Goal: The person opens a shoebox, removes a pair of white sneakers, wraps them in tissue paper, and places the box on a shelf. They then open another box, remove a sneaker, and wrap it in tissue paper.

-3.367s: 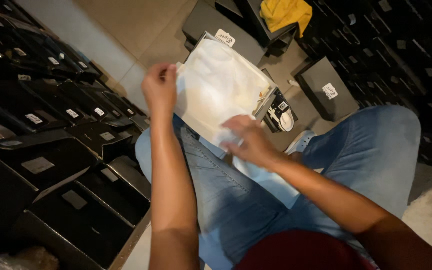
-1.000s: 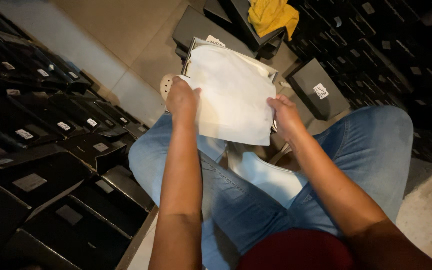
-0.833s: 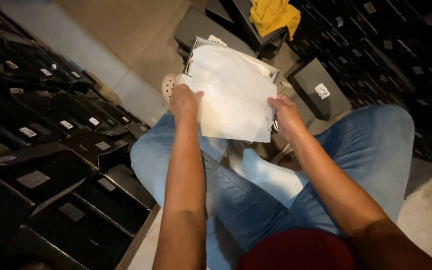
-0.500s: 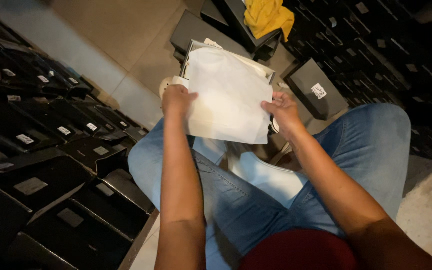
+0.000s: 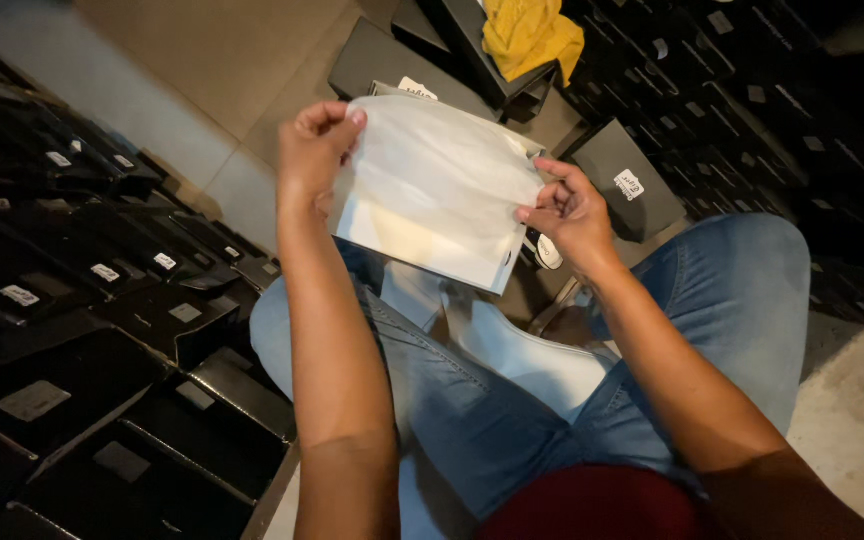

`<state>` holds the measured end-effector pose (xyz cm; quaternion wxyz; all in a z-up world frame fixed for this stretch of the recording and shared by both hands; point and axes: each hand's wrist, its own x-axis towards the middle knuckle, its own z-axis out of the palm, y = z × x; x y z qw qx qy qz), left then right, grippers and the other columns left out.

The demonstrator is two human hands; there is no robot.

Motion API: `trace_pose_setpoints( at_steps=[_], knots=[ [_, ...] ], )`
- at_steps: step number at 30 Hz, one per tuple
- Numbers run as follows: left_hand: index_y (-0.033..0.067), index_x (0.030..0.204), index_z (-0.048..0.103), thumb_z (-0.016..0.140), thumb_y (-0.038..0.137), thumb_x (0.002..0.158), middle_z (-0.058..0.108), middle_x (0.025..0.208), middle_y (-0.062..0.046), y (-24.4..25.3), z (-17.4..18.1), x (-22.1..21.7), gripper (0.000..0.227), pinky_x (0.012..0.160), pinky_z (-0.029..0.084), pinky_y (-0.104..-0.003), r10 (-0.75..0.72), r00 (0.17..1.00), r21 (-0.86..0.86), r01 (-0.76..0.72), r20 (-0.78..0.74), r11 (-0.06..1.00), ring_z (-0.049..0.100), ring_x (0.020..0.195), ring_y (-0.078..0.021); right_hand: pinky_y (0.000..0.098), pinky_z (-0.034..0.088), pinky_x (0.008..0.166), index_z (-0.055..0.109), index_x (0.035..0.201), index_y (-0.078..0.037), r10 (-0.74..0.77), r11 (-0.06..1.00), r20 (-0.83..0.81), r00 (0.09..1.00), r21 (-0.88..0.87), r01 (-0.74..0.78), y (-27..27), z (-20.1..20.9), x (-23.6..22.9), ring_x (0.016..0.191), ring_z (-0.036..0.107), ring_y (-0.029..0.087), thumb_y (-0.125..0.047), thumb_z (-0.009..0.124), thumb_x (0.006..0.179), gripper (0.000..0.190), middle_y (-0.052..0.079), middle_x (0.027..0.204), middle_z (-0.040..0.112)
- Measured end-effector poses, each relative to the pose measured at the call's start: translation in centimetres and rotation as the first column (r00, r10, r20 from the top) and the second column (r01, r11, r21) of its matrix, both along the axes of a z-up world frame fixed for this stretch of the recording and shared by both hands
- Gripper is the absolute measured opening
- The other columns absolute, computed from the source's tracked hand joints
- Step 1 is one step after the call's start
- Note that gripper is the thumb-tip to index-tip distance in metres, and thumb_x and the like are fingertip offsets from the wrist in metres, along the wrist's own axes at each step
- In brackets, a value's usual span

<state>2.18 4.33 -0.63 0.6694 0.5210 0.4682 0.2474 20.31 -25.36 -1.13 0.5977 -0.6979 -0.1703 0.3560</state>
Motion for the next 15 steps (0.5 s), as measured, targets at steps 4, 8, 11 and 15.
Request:
trace_pose_setpoints(
  at_steps=[4, 8, 11, 15],
  knots=[
    [0.0109, 0.094, 0.071, 0.077, 0.014, 0.092, 0.065, 0.069, 0.000, 0.1, 1.0, 0.6, 0.007, 0.054, 0.044, -0.021, -0.036, 0.996, -0.025, 0.039, 0.084, 0.999, 0.059, 0.064, -0.0061, 0.0184, 0.043, 0.070, 0.064, 0.133, -0.009, 0.058, 0.997, 0.046, 0.997, -0.052, -0.055, 0.7, 1.8, 0.2, 0.069, 0.047, 0.002, 0.000, 0.084, 0.083, 0.055, -0.006, 0.073, 0.053],
    [0.0145, 0.093, 0.066, 0.070, 0.018, 0.098, 0.065, 0.072, 0.000, -0.5, 0.7, 1.5, 0.008, 0.053, 0.043, -0.022, 0.012, 0.981, -0.084, 0.005, 0.192, 0.996, 0.062, 0.064, -0.0082, 0.0210, 0.046, 0.069, 0.069, 0.127, -0.008, 0.074, 0.997, 0.436, 0.897, -0.067, -0.049, 1.0, 2.0, 0.7, 0.077, 0.055, 0.008, -0.009, 0.081, 0.094, 0.035, 0.000, 0.095, 0.060],
    [0.0160, 0.088, 0.060, 0.063, 0.022, 0.100, 0.060, 0.079, 0.000, -0.8, 0.6, 2.3, 0.014, 0.066, 0.053, -0.023, 0.076, 0.970, -0.181, -0.035, 0.229, 0.983, 0.058, 0.070, -0.0076, 0.0235, 0.046, 0.072, 0.072, 0.122, -0.005, -0.016, 0.999, 0.529, 0.848, -0.018, 0.031, 1.7, 2.2, 0.9, 0.079, 0.054, 0.010, -0.006, 0.077, 0.097, 0.025, 0.004, 0.098, 0.056],
    [0.0132, 0.083, 0.058, 0.064, 0.024, 0.098, 0.056, 0.079, -0.001, -1.1, -0.2, 2.7, 0.019, 0.077, 0.063, -0.038, 0.172, 0.911, -0.252, -0.079, 0.375, 0.965, 0.055, 0.076, -0.0123, 0.0234, 0.062, 0.075, 0.068, 0.114, 0.003, -0.150, 0.980, 0.366, 0.918, 0.179, 0.089, 2.2, 2.3, 0.6, 0.093, 0.076, 0.023, 0.012, 0.075, 0.095, 0.021, 0.012, 0.101, 0.061]
  ],
)
